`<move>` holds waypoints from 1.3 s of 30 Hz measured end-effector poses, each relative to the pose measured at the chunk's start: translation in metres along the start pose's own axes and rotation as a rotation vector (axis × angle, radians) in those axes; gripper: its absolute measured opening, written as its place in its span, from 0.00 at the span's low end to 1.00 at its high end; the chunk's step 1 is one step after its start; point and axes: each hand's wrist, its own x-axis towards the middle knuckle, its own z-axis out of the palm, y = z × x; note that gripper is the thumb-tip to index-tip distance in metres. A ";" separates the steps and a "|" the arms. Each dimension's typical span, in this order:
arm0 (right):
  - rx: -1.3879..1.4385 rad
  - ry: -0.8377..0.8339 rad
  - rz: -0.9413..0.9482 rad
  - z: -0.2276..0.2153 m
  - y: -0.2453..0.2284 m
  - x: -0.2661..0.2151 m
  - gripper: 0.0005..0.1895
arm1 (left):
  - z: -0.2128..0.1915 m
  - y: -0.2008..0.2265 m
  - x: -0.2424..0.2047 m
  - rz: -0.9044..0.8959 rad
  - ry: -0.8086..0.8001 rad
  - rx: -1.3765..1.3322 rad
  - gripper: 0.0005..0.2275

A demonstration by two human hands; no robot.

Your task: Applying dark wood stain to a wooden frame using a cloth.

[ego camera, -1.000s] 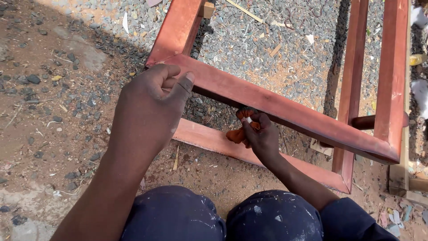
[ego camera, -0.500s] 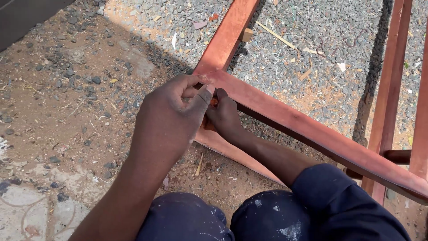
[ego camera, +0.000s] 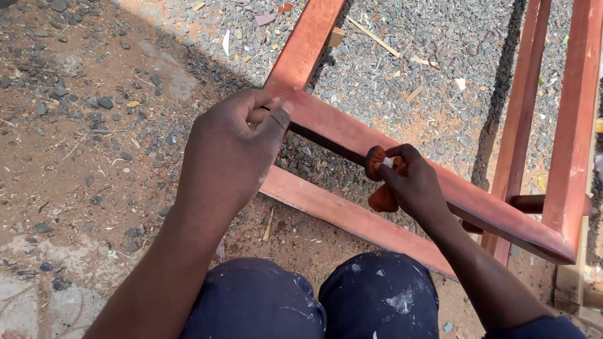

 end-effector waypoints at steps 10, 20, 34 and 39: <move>-0.005 0.259 0.193 -0.005 0.086 0.000 0.20 | 0.030 -0.042 0.039 -0.138 -0.325 0.178 0.26; -0.055 0.062 -0.297 0.099 -0.077 0.089 0.19 | 0.005 -0.071 0.034 -0.209 -0.047 0.053 0.21; 0.072 -0.457 -0.412 0.081 -0.094 0.068 0.15 | 0.015 -0.065 0.039 0.076 0.350 -0.299 0.14; 0.352 -0.586 -0.023 0.034 0.023 0.043 0.12 | 0.036 -0.032 0.029 0.194 0.173 -0.426 0.11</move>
